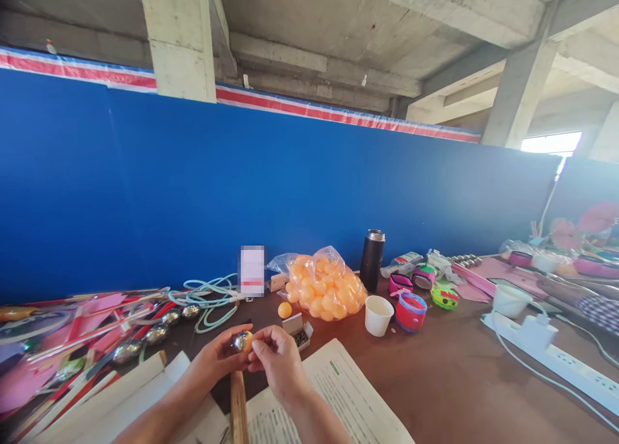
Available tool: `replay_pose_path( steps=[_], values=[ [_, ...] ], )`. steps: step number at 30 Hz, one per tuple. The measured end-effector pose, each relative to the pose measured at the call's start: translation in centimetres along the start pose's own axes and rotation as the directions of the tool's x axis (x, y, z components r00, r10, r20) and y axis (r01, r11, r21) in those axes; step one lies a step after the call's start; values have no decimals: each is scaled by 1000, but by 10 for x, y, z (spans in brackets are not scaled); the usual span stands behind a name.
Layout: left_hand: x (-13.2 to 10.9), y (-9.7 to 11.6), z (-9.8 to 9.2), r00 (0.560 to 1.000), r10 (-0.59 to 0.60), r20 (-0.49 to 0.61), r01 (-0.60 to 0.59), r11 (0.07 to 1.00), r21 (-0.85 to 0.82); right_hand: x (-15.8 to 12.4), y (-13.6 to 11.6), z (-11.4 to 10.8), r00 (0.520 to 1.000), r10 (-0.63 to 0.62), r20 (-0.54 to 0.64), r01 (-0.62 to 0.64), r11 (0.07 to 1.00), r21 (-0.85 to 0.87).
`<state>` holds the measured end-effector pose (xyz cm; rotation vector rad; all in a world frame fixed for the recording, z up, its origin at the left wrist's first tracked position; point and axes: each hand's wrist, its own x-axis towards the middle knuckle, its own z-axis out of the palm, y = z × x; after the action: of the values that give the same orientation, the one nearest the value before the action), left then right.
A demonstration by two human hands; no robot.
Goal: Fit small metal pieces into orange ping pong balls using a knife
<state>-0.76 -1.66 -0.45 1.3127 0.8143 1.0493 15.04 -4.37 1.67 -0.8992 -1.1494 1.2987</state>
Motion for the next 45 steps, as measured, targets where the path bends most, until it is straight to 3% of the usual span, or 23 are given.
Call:
replay_pose_path(
  steps=[4,14,20,29,45],
  values=[
    [0,3,0,1000,-7,-5,7,1000,-18,0,-1,-2,999,33,24,-34,998,47],
    [-13,23,8,996,-88,3,86,966,-244,-2,0,-1,996,82,33,-85,992,90],
    [-11,23,7,989,-141,-31,132,968,-213,-3,-8,-4,999,26,46,-30,997,74],
    [-13,25,9,993,-116,-3,113,971,-212,-3,-4,-5,997,68,37,-74,977,198],
    [-12,20,10,996,-94,4,93,982,-164,-2,-3,-3,995,99,12,-99,989,114]
  ],
)
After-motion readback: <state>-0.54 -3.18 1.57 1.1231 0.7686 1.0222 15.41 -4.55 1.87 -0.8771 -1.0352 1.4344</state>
